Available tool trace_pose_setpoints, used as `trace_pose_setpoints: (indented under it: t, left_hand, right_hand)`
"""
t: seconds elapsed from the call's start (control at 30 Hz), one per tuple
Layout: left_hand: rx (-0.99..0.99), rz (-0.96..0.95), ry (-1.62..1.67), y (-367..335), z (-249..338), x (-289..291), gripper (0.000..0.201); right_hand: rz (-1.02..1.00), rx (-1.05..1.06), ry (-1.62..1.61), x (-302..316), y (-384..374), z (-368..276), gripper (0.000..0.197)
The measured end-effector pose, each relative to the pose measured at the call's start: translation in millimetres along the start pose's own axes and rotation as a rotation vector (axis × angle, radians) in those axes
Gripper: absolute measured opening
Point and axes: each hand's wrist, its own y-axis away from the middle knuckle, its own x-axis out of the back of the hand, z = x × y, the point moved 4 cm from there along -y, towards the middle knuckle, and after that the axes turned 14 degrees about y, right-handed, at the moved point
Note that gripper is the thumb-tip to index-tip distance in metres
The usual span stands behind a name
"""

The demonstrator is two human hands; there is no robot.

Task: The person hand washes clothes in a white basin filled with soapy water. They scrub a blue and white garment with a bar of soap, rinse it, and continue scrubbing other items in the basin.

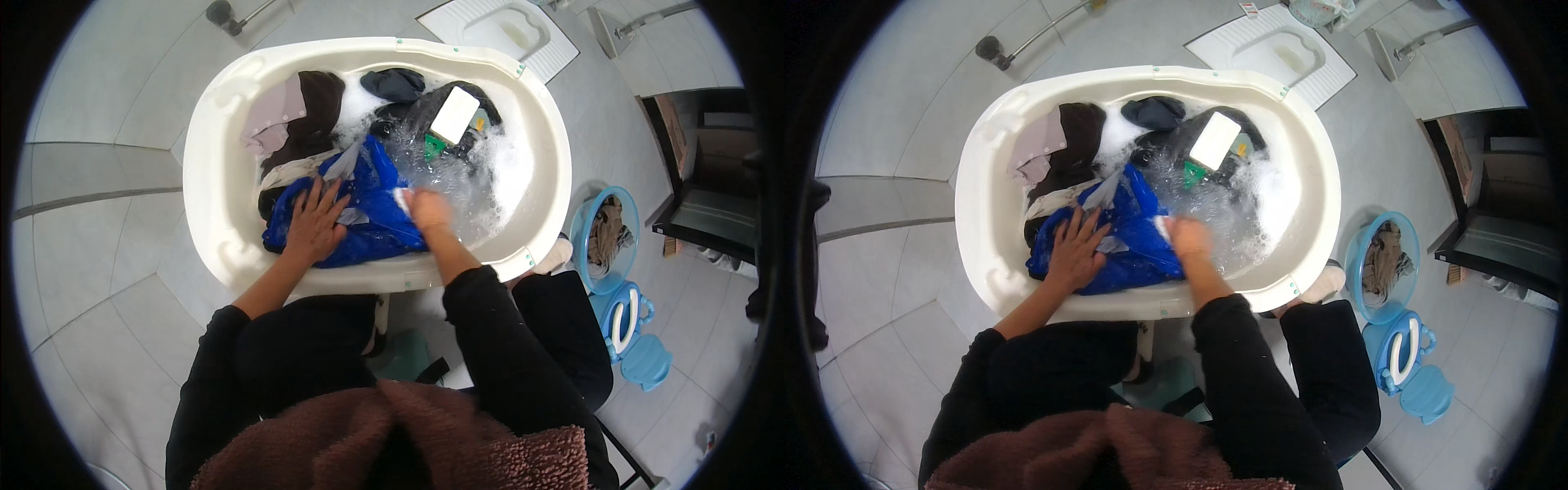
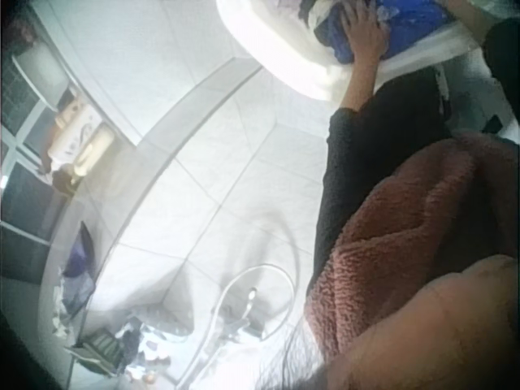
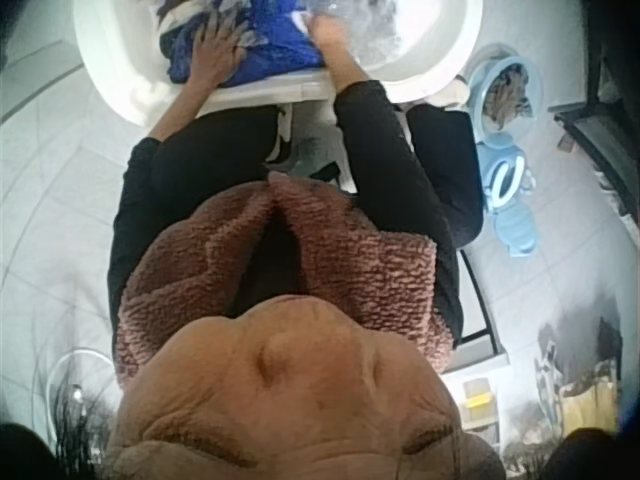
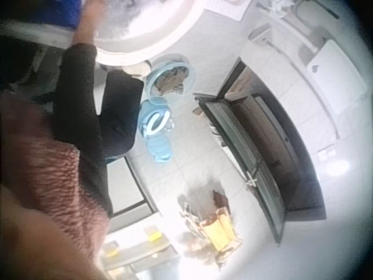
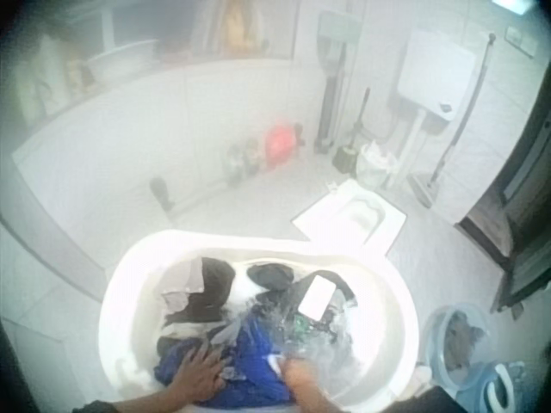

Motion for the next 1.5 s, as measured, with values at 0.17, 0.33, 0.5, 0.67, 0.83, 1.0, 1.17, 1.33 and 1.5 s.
trace_pose_setpoints:
  t: [0.17, 0.33, 0.5, 0.67, 0.83, 1.0, 1.17, 1.33, 1.5]
  left_hand:
    - [-0.012, 0.013, 0.028, 2.8, 0.4, 3.4, 0.053]
    - [0.013, -0.005, 0.04, 2.1, 0.6, 0.5, 0.052]
    - [-0.002, 0.025, 0.038, 1.9, -2.5, -2.4, 0.054]
    - [0.01, 0.003, 0.045, 1.9, -6.8, -6.1, 0.054]
    - [0.023, -0.013, 0.009, -1.7, -3.4, -4.8, 0.06]
    - [0.041, -0.005, 0.067, -3.1, -0.7, -3.4, 0.057]
    - [0.037, -0.014, 0.044, -3.4, -0.4, -1.9, 0.058]
    - [0.041, -0.022, 0.02, -3.3, 1.1, -1.2, 0.057]
    - [0.085, -0.065, 0.022, -5.3, -1.1, -6.5, 0.058]
  right_hand:
    - [0.274, -0.569, -0.006, -37.2, 9.9, 85.9, 0.063]
    - [-0.199, -0.293, -0.812, -43.4, 31.1, 10.5, 0.052]
    - [0.194, 0.172, -0.58, 46.9, 75.7, -102.6, 0.039]
    - [0.058, 0.129, -0.371, 57.7, 42.2, -128.5, 0.045]
    - [-0.115, 0.225, 0.045, 81.3, -20.5, -56.0, 0.058]
    - [0.573, -0.115, -0.259, 165.8, -53.8, 23.6, 0.064]
    - [0.211, -0.503, -0.288, 154.3, -95.8, 27.5, 0.096]
    - [0.26, -0.497, -0.259, 134.7, -120.2, 27.1, 0.093]
    - [0.239, -0.412, -0.796, 131.4, -128.8, 74.3, 0.096]
